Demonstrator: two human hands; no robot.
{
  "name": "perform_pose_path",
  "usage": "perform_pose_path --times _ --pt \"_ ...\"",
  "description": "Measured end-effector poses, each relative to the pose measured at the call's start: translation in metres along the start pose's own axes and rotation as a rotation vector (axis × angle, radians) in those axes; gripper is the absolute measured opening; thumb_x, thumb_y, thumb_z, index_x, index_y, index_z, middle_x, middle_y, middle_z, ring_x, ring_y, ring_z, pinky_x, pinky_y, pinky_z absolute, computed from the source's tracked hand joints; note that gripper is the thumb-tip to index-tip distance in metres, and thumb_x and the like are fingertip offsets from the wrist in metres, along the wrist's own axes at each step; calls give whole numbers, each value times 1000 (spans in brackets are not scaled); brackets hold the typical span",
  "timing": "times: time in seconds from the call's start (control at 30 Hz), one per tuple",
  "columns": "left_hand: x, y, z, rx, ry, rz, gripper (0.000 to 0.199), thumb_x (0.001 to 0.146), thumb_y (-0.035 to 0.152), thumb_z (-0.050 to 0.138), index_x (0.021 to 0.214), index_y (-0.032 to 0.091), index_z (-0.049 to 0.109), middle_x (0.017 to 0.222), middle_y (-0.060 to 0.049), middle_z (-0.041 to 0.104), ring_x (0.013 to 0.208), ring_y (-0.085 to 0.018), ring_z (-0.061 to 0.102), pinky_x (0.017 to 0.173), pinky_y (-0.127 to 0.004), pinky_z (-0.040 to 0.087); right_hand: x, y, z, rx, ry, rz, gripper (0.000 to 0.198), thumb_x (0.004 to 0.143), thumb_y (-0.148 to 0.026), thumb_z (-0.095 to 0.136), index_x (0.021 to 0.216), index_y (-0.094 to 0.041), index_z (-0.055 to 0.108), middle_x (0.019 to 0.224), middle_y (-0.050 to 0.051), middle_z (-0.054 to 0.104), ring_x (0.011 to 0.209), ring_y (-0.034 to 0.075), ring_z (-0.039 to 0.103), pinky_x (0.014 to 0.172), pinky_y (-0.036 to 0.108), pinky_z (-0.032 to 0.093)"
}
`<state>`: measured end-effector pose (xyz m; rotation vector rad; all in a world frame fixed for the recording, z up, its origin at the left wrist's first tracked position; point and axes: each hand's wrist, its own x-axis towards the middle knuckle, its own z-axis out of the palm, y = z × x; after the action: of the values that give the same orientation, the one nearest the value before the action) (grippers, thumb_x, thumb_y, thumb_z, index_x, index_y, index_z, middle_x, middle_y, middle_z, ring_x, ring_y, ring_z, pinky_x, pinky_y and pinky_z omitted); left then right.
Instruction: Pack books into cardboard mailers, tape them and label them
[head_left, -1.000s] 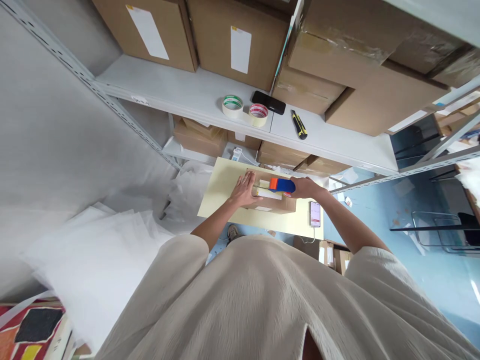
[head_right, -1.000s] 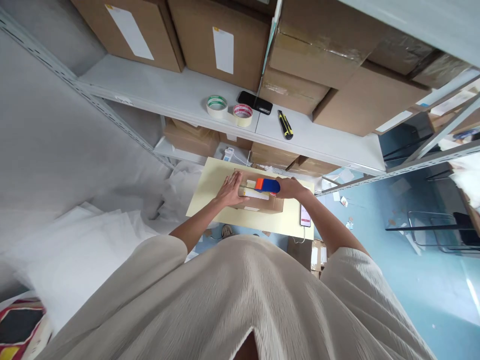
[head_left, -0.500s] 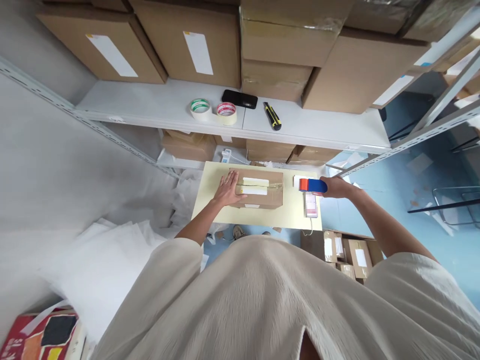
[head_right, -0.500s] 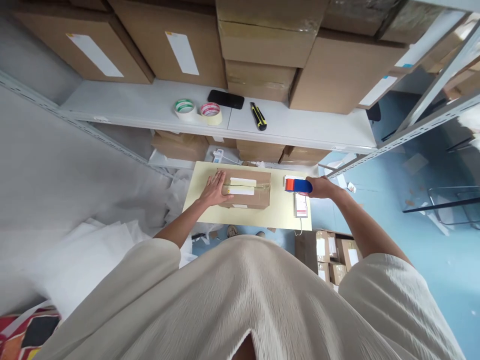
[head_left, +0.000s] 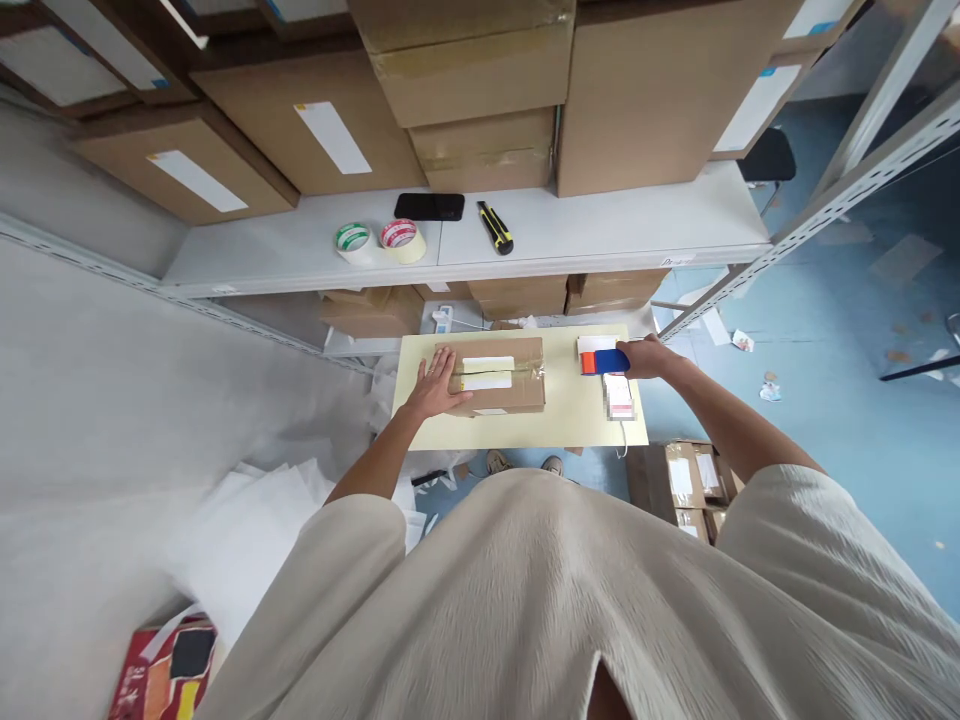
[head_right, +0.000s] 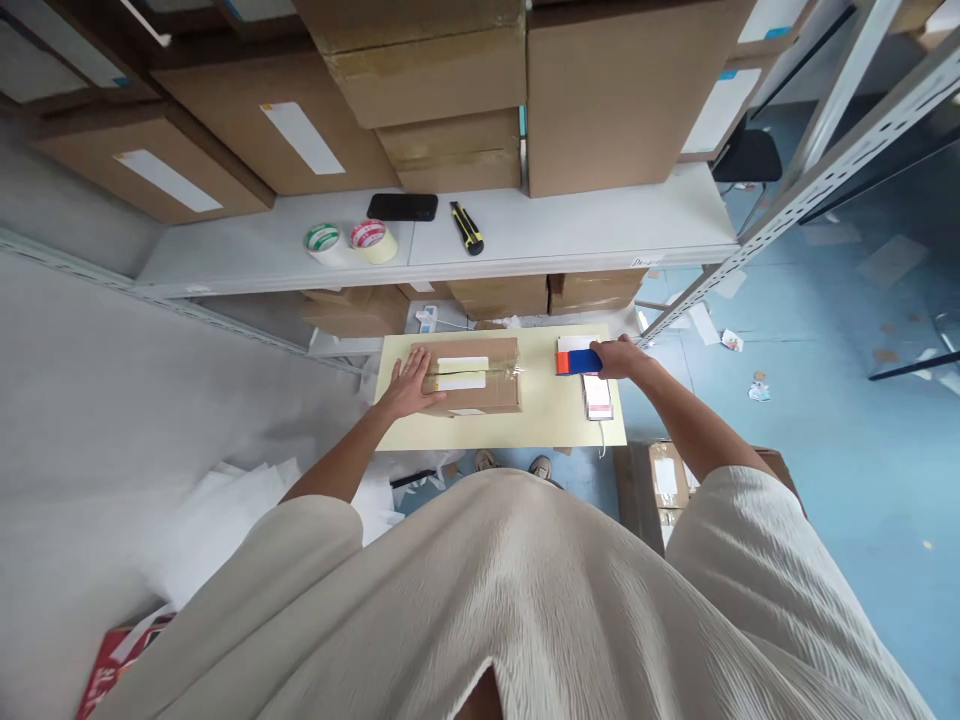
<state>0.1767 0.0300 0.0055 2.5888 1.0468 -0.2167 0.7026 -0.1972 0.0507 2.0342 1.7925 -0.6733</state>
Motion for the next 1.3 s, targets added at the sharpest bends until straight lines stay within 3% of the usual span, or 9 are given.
perform_pose_path --times 0.2,0.53,0.73,0.93,1.1,1.17,1.23,1.3 --pt "6 -1 -4 59 -65 -61 122 96 81 63 188 16 18 195 -20 9 182 -41 9 145 -65 7 25 -33 15 16 -38 1 50 94 -39 78 138 -18 66 124 22 82 116 40 77 111 50 38" --pt "10 3 -9 68 -98 -97 126 91 81 70 187 18 18 194 -24 12 181 -45 13 143 -67 13 56 -108 17 3 -3 -16 58 86 -31 81 140 -17 68 126 23 81 120 40 77 116 51 35" --pt "12 7 -13 54 -103 -116 127 88 78 77 186 18 23 193 -26 13 180 -45 14 143 -68 14 70 -121 19 122 77 -52 62 82 -42 87 138 -21 70 126 23 81 124 46 75 123 61 29" --pt "14 9 -17 57 -107 -126 129 87 83 75 186 19 23 193 -25 16 180 -46 15 143 -68 16 74 -137 25 171 113 -55 52 78 -37 91 125 -21 75 120 23 82 128 49 73 125 63 24" --pt "11 8 -15 53 -102 -109 126 89 80 75 187 20 23 193 -24 16 180 -46 15 142 -69 17 71 -113 31 278 45 131 71 81 -61 90 133 -18 70 119 22 82 124 46 76 122 62 33" --pt "10 8 -13 51 -102 -114 125 89 78 76 186 20 24 193 -24 15 180 -45 13 143 -68 16 66 -93 34 338 50 253 74 90 -73 76 136 -16 67 119 23 81 120 42 76 120 60 37" --pt "9 10 -13 41 -96 -124 126 88 76 78 186 19 24 194 -24 13 181 -45 12 143 -68 14 60 -76 36 413 95 312 65 105 -70 53 136 -14 66 113 22 82 113 39 77 118 58 39" --pt "7 11 -12 22 -81 -122 127 87 76 79 186 19 24 194 -24 12 181 -45 13 143 -69 13 55 -66 38 457 130 333 56 111 -56 43 138 -13 64 110 22 82 110 38 76 116 58 40"
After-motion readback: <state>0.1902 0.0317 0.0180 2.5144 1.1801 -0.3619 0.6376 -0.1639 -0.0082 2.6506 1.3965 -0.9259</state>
